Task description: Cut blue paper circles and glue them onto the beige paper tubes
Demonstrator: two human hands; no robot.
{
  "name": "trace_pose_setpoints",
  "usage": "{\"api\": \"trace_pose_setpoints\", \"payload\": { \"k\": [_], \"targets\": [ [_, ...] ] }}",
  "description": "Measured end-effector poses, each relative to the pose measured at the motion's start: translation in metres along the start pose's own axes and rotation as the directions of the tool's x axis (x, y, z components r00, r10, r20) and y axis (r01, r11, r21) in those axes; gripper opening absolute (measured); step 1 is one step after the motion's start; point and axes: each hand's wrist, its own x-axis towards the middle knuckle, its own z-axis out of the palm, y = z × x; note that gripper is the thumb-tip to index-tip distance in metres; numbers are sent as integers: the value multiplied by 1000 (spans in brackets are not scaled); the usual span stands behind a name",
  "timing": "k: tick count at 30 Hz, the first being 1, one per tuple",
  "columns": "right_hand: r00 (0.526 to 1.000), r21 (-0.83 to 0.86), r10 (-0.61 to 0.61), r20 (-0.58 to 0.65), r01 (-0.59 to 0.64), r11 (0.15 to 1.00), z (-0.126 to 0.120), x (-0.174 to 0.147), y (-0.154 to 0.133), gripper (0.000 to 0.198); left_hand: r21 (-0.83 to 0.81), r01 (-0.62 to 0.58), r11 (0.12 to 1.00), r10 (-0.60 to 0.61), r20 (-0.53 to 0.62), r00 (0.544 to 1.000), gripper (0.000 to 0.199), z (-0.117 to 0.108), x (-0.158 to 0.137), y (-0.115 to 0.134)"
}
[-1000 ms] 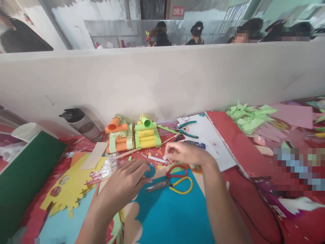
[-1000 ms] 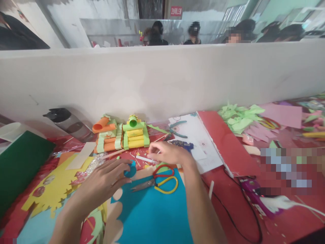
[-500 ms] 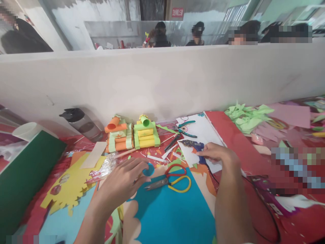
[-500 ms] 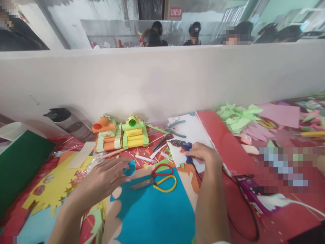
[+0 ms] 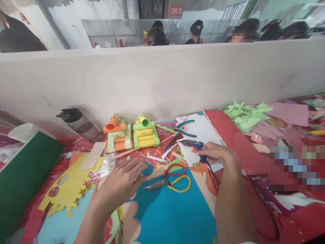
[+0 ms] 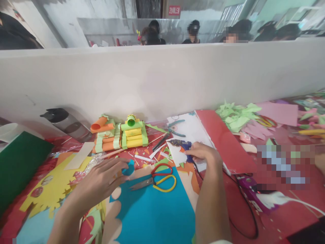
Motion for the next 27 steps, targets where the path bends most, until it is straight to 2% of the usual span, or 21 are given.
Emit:
{"api": "trace_pose_setpoints", "payload": {
  "k": [3,8,12,16,21,23,27],
  "targets": [
    [999,12,34,19,-34,999,-3,-6,-2,44,9,-15,1000,15,-2,1000,16,0,0,-1],
    [1000,27,-1,-1,1,1000,-8,-12,-8,41,10,-44,999,44,-23,999,16,2,-1,-3],
    [985,35,-173,23,172,984,-13,-17,-12,46,-8,-59,998,58,-43,997,17,3,-1,-4],
    [930,153,-367,-17,365,918,-12,-21,-15,42,-18,-59,998,58,-63,996,17,2,0,-3],
    [898,323,-392,-200,438,839,-4,-24,-27,52,-25,-52,998,51,-66,997,20,1,0,-3],
    [849,382,-471,-239,529,758,-1,-25,-34,46,-24,-52,998,50,-61,997,20,1,-1,-3],
    [704,404,-639,-308,705,582,3,-31,-49,31,-20,-41,999,40,-39,998,20,2,-1,-3]
  ]
}}
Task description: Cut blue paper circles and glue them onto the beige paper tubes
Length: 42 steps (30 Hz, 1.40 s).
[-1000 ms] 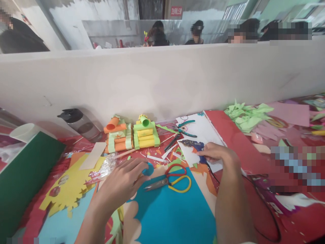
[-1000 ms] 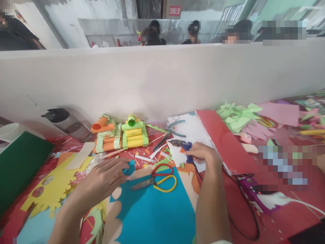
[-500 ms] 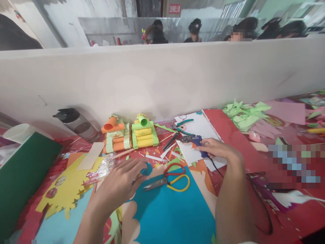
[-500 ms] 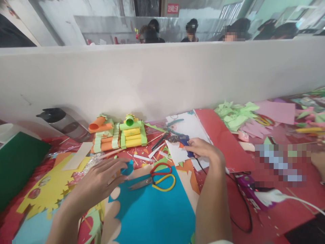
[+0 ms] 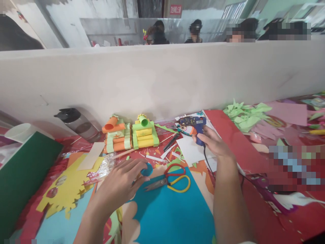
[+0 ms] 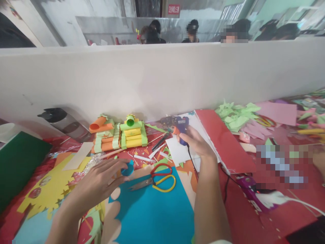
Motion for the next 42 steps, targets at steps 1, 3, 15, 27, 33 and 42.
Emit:
{"api": "trace_pose_setpoints", "payload": {
  "k": [1,3,15,27,33,42],
  "targets": [
    [999,-3,-29,14,29,1000,2,1,-3,32,1,4,1000,-4,6,1000,19,0,0,0],
    [997,-13,-63,54,63,998,7,1,-8,34,3,13,1000,-13,16,1000,17,1,1,0],
    [946,181,-161,283,112,977,19,2,-5,40,-29,18,999,-18,19,1000,15,-2,1,2],
    [898,293,-214,384,101,951,35,4,-8,34,-153,177,972,-191,-82,978,16,-7,1,4],
    [909,260,-141,392,38,965,36,5,0,49,-130,193,973,-204,-78,976,19,-4,0,1],
    [958,67,16,287,-37,997,38,8,2,35,13,297,955,-297,-1,955,27,-19,-10,4]
  ]
}}
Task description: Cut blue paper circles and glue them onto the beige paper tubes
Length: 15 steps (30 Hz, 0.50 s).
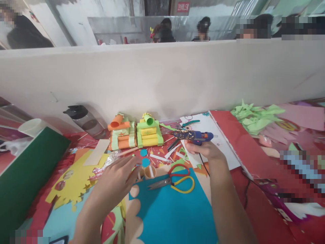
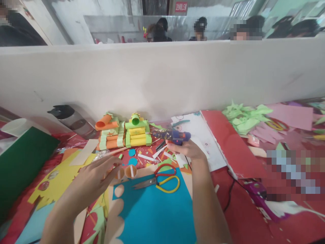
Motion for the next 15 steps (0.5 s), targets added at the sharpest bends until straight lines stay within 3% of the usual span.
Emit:
{"api": "trace_pose_setpoints", "payload": {
  "k": [5,8,11,13,15],
  "targets": [
    [999,35,27,44,-28,999,8,2,-8,32,-24,95,995,-95,-12,995,33,-15,-7,-20],
    [999,69,-23,41,21,997,8,1,-7,30,-38,178,983,-175,74,982,36,-25,4,-41],
    [995,120,-75,64,67,991,8,1,-5,27,-54,116,992,-101,231,968,36,-23,31,-57],
    [992,142,-95,83,83,986,7,1,-5,26,-74,40,996,-9,376,926,35,-11,54,-63],
    [991,132,-87,96,74,988,7,0,-7,26,-45,-76,996,88,452,888,38,6,73,-67]
  ]
}}
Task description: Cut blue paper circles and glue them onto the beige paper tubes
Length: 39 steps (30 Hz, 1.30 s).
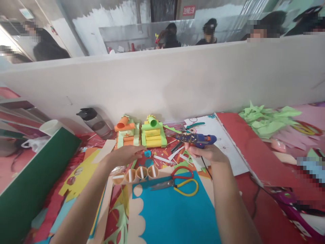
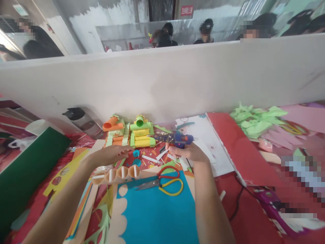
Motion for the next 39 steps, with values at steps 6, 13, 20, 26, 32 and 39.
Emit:
{"api": "trace_pose_setpoints", "payload": {
  "k": [6,13,20,26,32,39],
  "targets": [
    [1000,-23,21,3,-21,1000,-2,-2,-4,28,271,-114,956,102,56,993,44,26,39,-14],
    [998,-63,50,-36,-52,997,-2,-3,-6,33,419,-94,903,111,-15,994,32,44,49,-21],
    [996,-106,86,35,-82,991,-4,-2,1,42,418,-51,907,79,-51,996,26,38,42,-23],
    [978,-89,38,205,-20,996,-3,4,-3,62,304,0,953,49,-152,987,29,0,4,-18],
    [986,-104,128,108,-117,988,3,0,-3,66,51,80,995,-45,-493,869,31,-37,-68,23],
    [977,-369,201,66,-163,915,18,0,-21,45,-164,60,985,-124,-418,900,29,-21,-93,54]
  ]
}}
